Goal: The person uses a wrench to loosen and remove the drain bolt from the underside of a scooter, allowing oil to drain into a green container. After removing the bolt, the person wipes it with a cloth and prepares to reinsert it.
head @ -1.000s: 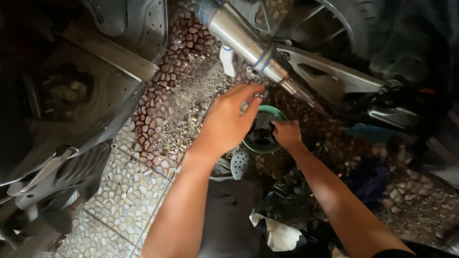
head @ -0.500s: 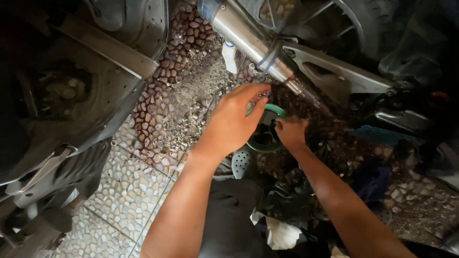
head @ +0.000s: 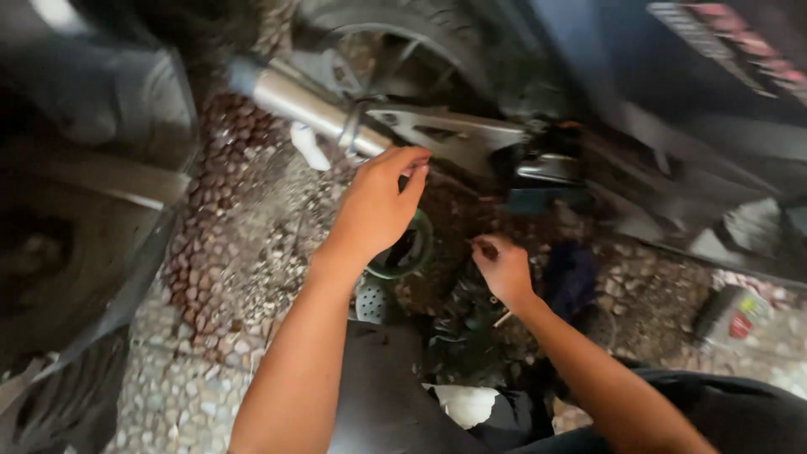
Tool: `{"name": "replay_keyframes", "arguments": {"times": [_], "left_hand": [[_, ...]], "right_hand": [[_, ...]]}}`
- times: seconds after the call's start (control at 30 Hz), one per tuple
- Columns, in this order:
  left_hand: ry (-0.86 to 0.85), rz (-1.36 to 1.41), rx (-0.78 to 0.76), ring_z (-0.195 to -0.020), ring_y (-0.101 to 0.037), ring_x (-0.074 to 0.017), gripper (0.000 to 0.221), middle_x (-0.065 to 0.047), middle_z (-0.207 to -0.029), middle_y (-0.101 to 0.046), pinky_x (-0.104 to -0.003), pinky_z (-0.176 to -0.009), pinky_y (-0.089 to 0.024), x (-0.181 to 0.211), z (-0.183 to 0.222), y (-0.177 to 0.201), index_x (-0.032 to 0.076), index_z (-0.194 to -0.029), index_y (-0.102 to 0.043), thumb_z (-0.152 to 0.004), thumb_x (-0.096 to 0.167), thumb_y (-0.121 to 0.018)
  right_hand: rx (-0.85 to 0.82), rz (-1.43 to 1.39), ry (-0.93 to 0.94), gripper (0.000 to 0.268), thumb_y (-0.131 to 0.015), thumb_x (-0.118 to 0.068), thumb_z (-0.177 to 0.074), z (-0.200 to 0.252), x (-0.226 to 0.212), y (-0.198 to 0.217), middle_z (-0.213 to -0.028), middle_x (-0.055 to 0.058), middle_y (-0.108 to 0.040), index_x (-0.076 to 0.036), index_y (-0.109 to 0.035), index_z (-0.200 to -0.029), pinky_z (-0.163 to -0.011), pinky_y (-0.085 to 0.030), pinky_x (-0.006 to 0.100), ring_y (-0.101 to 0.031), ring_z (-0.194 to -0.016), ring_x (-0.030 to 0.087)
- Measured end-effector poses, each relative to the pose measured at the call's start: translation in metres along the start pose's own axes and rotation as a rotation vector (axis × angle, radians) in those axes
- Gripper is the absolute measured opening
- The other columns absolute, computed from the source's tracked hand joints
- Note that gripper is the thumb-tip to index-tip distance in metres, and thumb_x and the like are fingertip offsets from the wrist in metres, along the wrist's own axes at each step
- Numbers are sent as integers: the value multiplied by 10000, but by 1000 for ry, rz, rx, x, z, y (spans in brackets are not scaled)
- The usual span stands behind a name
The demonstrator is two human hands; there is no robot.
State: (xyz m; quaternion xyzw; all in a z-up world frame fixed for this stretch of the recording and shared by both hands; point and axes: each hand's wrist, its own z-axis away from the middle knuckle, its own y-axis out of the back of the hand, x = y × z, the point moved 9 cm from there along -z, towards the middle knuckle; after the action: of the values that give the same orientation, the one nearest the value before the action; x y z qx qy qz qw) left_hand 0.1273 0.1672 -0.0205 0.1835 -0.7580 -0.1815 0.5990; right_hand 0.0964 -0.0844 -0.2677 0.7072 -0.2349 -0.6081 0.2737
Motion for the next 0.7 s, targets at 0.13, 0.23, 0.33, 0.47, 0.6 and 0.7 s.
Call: {"name": "replay_keyframes", "arguments": {"times": [0.13, 0.23, 0.33, 0.47, 0.6, 0.7], "left_hand": [[-80, 21, 4, -1009, -732, -312, 209, -159, -1103, -731, -380, -872, -568, 41, -6, -24, 22, -1170, -693, -996, 121, -633], [-146, 63, 0, -999, -729, -311, 192, -154, -1103, -735, -365, -865, -566, 76, -5, -45, 19, -1156, -695, -996, 106, -633], [-240, 109, 12, -1017, -724, -312, 161, -150, -1098, -736, -357, -880, -561, 108, 4, -64, 16, -1139, -700, -1005, 82, -639], [-318, 318, -52, -1026, -735, -292, 168, -124, -1091, -738, -360, -917, -565, 141, 15, -90, 22, -1153, -706, -1006, 50, -631], [-371, 294, -46, -1083, -710, -279, 209, -116, -1154, -706, -349, -956, -565, 164, 23, -108, 57, -1203, -710, -1001, 49, -660], [-471, 158, -84, -1182, -632, -303, 318, -112, -1278, -644, -370, -1001, -532, 184, 28, -123, 101, -1293, -708, -977, 66, -683]], "right_hand": [[-116, -529, -341, 211, -716, -146, -941, 17, 10, 48, -1047, 92, -779, -43, -747, -1122, -762, -557, 345, -694, -855, 166], [-137, -964, -552, 210, -692, -121, -956, 28, -11, 101, -1084, 78, -774, -37, -726, -1145, -773, -539, 348, -645, -822, 138], [-160, -1236, -570, 206, -672, -97, -964, 27, -41, 148, -1093, 93, -753, -33, -703, -1157, -800, -553, 365, -643, -818, 137], [-187, -1407, -419, 193, -648, -76, -985, 13, -61, 183, -1088, 114, -737, -32, -700, -1166, -838, -567, 395, -669, -859, 149], [-197, -1530, -353, 197, -651, -74, -1011, 11, -71, 198, -1106, 108, -744, -27, -704, -1194, -854, -554, 399, -655, -874, 135], [-178, -1543, -399, 209, -634, -93, -991, 16, -76, 210, -1084, 91, -741, -35, -693, -1184, -893, -555, 409, -684, -938, 157]]}}
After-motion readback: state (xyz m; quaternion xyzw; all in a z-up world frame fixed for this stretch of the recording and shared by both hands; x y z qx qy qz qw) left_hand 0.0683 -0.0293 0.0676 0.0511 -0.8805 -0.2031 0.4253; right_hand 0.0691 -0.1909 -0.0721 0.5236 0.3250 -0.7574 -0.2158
